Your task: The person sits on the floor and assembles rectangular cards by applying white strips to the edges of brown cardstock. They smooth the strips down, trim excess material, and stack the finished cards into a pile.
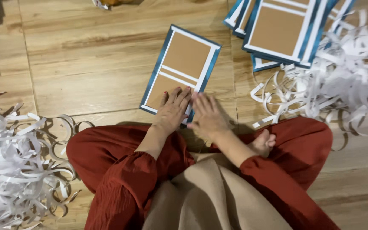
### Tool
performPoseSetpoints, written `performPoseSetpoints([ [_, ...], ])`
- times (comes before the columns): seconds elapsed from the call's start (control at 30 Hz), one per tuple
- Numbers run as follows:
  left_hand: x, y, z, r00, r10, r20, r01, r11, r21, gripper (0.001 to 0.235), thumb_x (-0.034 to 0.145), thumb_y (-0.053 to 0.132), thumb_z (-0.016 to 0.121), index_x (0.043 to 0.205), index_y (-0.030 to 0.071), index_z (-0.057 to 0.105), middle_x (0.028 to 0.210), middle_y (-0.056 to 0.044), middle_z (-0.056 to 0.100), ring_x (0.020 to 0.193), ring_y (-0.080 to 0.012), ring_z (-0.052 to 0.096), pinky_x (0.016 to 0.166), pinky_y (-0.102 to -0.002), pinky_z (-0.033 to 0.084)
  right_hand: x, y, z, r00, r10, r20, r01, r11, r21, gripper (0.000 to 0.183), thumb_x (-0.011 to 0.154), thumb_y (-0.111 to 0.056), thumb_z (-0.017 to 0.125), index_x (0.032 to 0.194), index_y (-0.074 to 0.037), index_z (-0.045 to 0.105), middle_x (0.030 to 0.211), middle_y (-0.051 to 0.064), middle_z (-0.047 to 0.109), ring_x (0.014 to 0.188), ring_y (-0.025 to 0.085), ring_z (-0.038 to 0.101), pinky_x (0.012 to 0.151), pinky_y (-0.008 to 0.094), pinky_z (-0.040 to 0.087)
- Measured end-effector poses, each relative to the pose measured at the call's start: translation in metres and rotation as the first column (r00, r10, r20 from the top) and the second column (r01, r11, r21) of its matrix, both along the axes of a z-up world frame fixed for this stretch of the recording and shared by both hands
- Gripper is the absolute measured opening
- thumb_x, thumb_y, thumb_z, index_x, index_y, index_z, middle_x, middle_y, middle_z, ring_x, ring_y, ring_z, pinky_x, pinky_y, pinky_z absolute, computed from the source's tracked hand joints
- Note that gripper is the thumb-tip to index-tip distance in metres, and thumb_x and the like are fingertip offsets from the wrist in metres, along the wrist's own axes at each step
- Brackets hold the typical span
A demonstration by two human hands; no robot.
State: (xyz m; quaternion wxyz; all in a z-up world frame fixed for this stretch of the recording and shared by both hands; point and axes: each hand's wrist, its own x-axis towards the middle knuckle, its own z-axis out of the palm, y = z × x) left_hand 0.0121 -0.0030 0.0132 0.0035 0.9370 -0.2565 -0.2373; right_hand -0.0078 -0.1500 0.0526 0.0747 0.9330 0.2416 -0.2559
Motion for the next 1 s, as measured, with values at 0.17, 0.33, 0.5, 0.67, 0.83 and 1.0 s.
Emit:
performPoseSetpoints([
  [0.17, -0.003, 0.0, -0.013, 0.996, -0.005, 0.088, 0.001, 0.999, 0.05, 0.076, 0.083, 0.036, 0.057, 0.141, 0.018, 0.012, 0.146, 0.001, 0.007, 0.134, -0.0244, 0.012, 0.107, -0.05, 0.023, -0.027, 0.004, -0.012, 0.992, 0.039, -0.117, -0.037, 0.999, 0.018, 0.073, 0.085, -0.056, 0.036, 0.138, -0.009, 0.019, 0.15, 0.006, 0.006, 0.137, 0.022, -0.002, 0.11, 0.045, -0.007],
  [0.33, -0.003, -0.002, 0.012, 1.0, -0.009, 0.012, 0.009, 0.999, 0.048, 0.073, 0.084, 0.029, 0.057, 0.142, 0.025, 0.014, 0.146, 0.0, 0.009, 0.134, -0.027, 0.011, 0.106, -0.051, 0.024, -0.029, -0.002, -0.02, 0.992, 0.097, -0.078, -0.093, 0.994, 0.051, 0.072, 0.083, -0.051, 0.043, 0.138, -0.011, 0.02, 0.148, 0.006, 0.009, 0.137, 0.02, 0.0, 0.11, 0.046, -0.008],
  [0.5, -0.001, -0.002, 0.017, 0.999, -0.001, -0.052, 0.003, 0.999, 0.047, 0.067, 0.081, 0.027, 0.056, 0.14, 0.029, 0.023, 0.146, 0.002, 0.008, 0.134, -0.0267, 0.01, 0.106, -0.051, 0.024, -0.035, -0.007, -0.018, 0.984, 0.173, -0.049, -0.17, 0.983, 0.065, 0.075, 0.082, -0.056, 0.041, 0.138, -0.013, 0.016, 0.147, 0.006, 0.01, 0.137, 0.02, 0.002, 0.11, 0.047, -0.004],
  [0.67, -0.001, -0.003, 0.029, 0.991, 0.022, -0.131, -0.019, 1.0, 0.024, 0.078, 0.075, 0.031, 0.059, 0.141, 0.027, 0.018, 0.146, 0.0, 0.006, 0.135, -0.0279, 0.008, 0.106, -0.052, 0.021, 0.0, -0.045, -0.065, 0.874, 0.032, -0.485, 0.381, 0.575, 0.724, 0.046, 0.087, -0.024, 0.051, 0.123, 0.005, 0.047, 0.134, 0.023, 0.04, 0.125, 0.036, 0.031, 0.102, 0.049, 0.023],
  [0.83, 0.003, 0.036, 0.005, 0.874, 0.461, 0.153, -0.363, 0.83, -0.423, 0.067, 0.075, 0.031, 0.061, 0.135, 0.016, 0.036, 0.131, -0.014, 0.037, 0.128, -0.0335, 0.026, 0.103, -0.047, 0.024, 0.123, -0.145, -0.039, 0.649, -0.711, -0.271, 0.52, 0.155, 0.84, 0.076, 0.075, -0.032, 0.075, 0.129, 0.006, 0.038, 0.13, 0.02, 0.042, 0.121, 0.03, 0.04, 0.105, 0.031, 0.029],
  [1.0, 0.016, 0.064, -0.017, 0.55, 0.833, 0.059, -0.779, 0.537, -0.323, 0.069, 0.075, 0.042, 0.058, 0.136, 0.017, 0.035, 0.135, -0.01, 0.029, 0.123, -0.035, 0.028, 0.095, -0.051, 0.036, 0.154, -0.189, 0.029, 0.214, -0.977, 0.014, 0.814, 0.186, 0.55, 0.109, 0.068, -0.066, 0.076, 0.139, -0.009, 0.016, 0.14, 0.012, 0.027, 0.129, 0.029, 0.028, 0.103, 0.046, 0.028],
])
